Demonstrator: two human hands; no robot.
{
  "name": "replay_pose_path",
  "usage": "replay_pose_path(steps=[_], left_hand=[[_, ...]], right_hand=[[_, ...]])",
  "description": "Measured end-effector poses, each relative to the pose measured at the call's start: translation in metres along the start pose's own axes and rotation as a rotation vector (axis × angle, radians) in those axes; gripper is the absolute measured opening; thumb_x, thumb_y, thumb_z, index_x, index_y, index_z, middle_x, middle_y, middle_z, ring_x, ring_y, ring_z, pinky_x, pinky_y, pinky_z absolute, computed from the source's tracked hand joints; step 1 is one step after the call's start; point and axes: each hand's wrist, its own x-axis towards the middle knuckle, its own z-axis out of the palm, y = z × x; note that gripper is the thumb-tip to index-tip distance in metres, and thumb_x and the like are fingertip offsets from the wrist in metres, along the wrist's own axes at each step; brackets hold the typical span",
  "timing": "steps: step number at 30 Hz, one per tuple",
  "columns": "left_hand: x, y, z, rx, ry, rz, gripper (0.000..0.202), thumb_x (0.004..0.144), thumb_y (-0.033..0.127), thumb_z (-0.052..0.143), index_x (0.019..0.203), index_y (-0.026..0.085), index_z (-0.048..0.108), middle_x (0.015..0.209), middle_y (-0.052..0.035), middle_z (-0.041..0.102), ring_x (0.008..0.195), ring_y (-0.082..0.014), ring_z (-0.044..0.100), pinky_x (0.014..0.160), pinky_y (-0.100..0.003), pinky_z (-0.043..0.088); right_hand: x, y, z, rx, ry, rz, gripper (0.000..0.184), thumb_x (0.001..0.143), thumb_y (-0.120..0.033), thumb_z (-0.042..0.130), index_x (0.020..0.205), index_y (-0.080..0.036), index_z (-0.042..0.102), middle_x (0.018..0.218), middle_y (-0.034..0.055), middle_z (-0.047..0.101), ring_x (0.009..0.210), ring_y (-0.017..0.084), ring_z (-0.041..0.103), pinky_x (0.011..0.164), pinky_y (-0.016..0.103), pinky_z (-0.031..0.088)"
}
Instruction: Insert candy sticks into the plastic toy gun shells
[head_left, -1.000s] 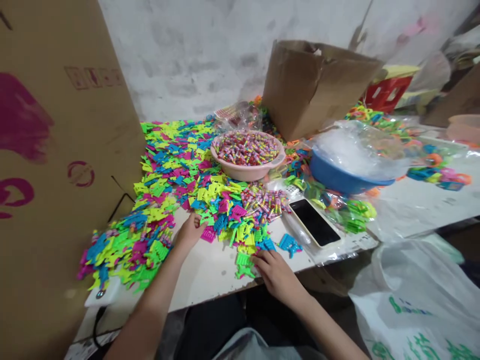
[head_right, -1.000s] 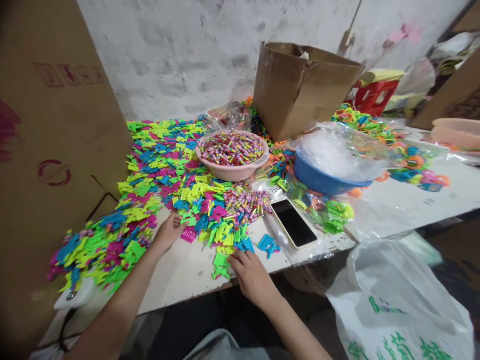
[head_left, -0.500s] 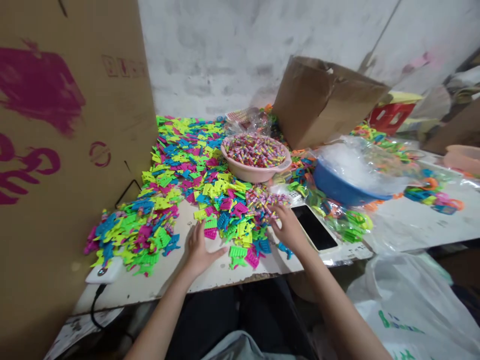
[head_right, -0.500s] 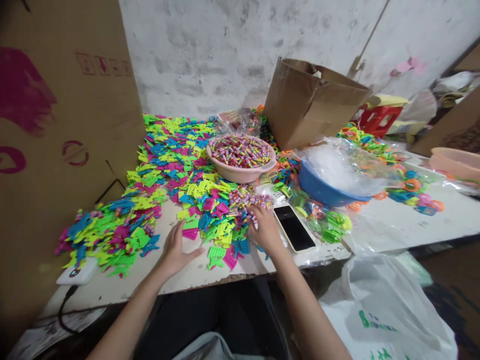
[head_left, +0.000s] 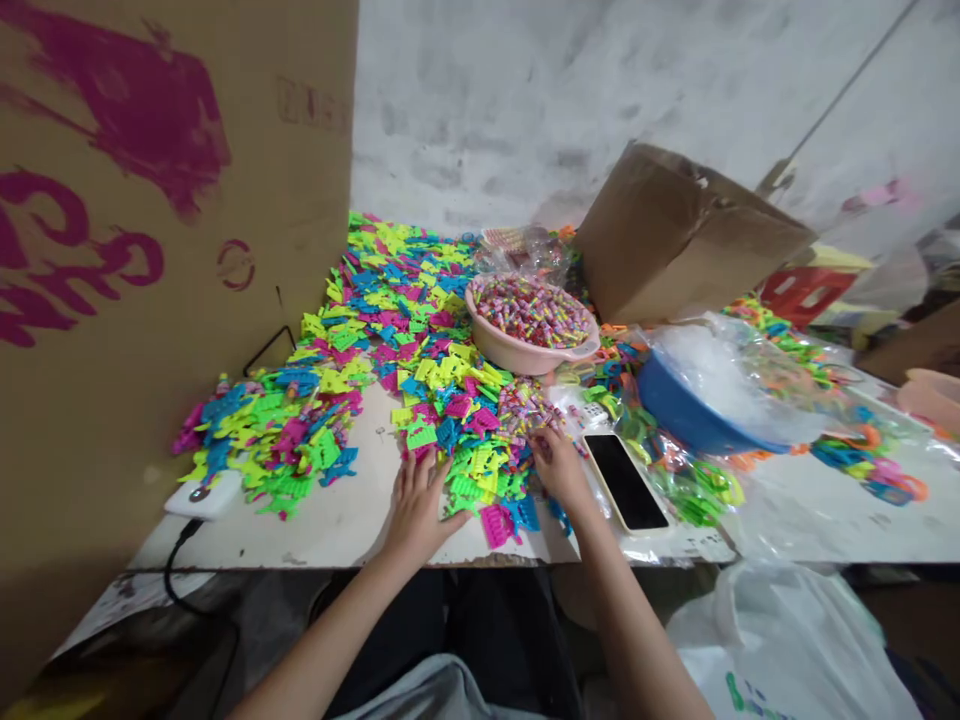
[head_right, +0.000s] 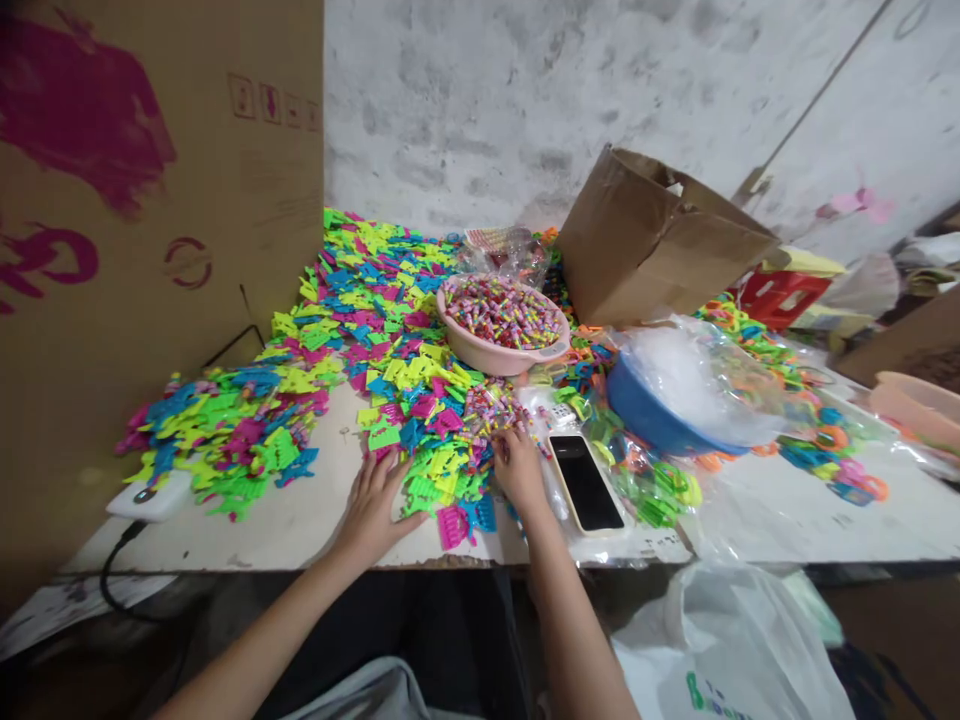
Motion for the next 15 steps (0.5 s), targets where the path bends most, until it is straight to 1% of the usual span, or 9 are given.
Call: replay_pose_path(steps=[2, 3, 4, 6, 8, 11, 13, 15], left_hand=[[-0.001, -0.001, -0.002, -0.016, 0.016, 0.025, 0.069, 0.079, 0.04, 0.068, 0.143, 0.023, 0.049, 0.155, -0.0133, 0.04, 0.145, -0.0384, 0.031, 0.119, -0.056, 0.023], [-0.002, -0.001, -0.003, -0.032, 0.034, 0.037, 0.065, 0.079, 0.038, 0.068, 0.141, 0.024, 0.052, 0.151, -0.0132, 0.045, 0.141, -0.0369, 0.037, 0.118, -0.055, 0.026], [-0.003, -0.002, -0.003, -0.051, 0.055, 0.045, 0.061, 0.08, 0.036, 0.067, 0.138, 0.024, 0.054, 0.145, -0.0133, 0.051, 0.136, -0.0356, 0.043, 0.116, -0.053, 0.03], [-0.006, -0.003, -0.002, -0.086, 0.082, 0.05, 0.055, 0.08, 0.032, 0.067, 0.133, 0.024, 0.057, 0.128, -0.0121, 0.064, 0.123, -0.033, 0.055, 0.11, -0.05, 0.037], [-0.008, -0.004, -0.002, -0.124, 0.088, 0.04, 0.054, 0.079, 0.029, 0.067, 0.131, 0.023, 0.057, 0.109, -0.0091, 0.07, 0.112, -0.0309, 0.061, 0.105, -0.049, 0.041], [-0.01, -0.004, -0.001, -0.243, 0.109, 0.005, 0.06, 0.074, 0.024, 0.07, 0.132, 0.023, 0.055, 0.091, -0.0045, 0.07, 0.102, -0.0292, 0.063, 0.101, -0.049, 0.043], [-0.01, -0.005, -0.001, -0.329, 0.123, -0.016, 0.063, 0.07, 0.023, 0.072, 0.131, 0.021, 0.055, 0.086, -0.0035, 0.069, 0.096, -0.0278, 0.064, 0.099, -0.049, 0.044], [-0.009, -0.008, -0.001, -0.408, 0.115, -0.033, 0.063, 0.071, 0.026, 0.07, 0.132, 0.019, 0.055, 0.083, -0.0029, 0.067, 0.089, -0.0253, 0.064, 0.093, -0.045, 0.048]], right_hand=[[-0.012, -0.002, -0.001, 0.061, 0.029, 0.005, 0.021, 0.09, -0.03, 0.049, 0.096, -0.02, 0.066, 0.099, 0.0109, 0.069, 0.095, 0.026, 0.064, 0.086, 0.04, 0.052], [-0.017, -0.003, -0.001, 0.092, 0.048, 0.012, 0.022, 0.091, -0.033, 0.049, 0.095, -0.02, 0.066, 0.098, 0.0106, 0.07, 0.094, 0.026, 0.065, 0.084, 0.04, 0.052], [-0.021, -0.004, -0.002, 0.123, 0.07, 0.021, 0.024, 0.091, -0.037, 0.049, 0.096, -0.02, 0.065, 0.098, 0.0107, 0.07, 0.093, 0.027, 0.065, 0.083, 0.04, 0.053], [-0.03, -0.006, -0.005, 0.181, 0.122, 0.039, 0.028, 0.092, -0.043, 0.049, 0.096, -0.019, 0.064, 0.1, 0.0114, 0.07, 0.095, 0.027, 0.065, 0.083, 0.041, 0.054], [-0.038, -0.011, -0.011, 0.229, 0.174, 0.053, 0.03, 0.092, -0.046, 0.05, 0.096, -0.019, 0.063, 0.104, 0.0125, 0.069, 0.1, 0.028, 0.064, 0.086, 0.043, 0.053], [-0.056, -0.027, -0.03, 0.285, 0.215, 0.056, 0.027, 0.092, -0.045, 0.053, 0.096, -0.02, 0.062, 0.104, 0.0119, 0.067, 0.101, 0.028, 0.064, 0.088, 0.046, 0.053], [-0.075, -0.046, -0.047, 0.311, 0.152, 0.011, 0.022, 0.092, -0.042, 0.058, 0.097, -0.022, 0.063, 0.107, 0.0111, 0.066, 0.104, 0.028, 0.063, 0.093, 0.048, 0.052], [-0.101, -0.067, -0.062, 0.344, -0.065, -0.059, 0.02, 0.088, -0.039, 0.065, 0.102, -0.025, 0.067, 0.121, 0.0103, 0.063, 0.121, 0.031, 0.056, 0.105, 0.052, 0.044]])
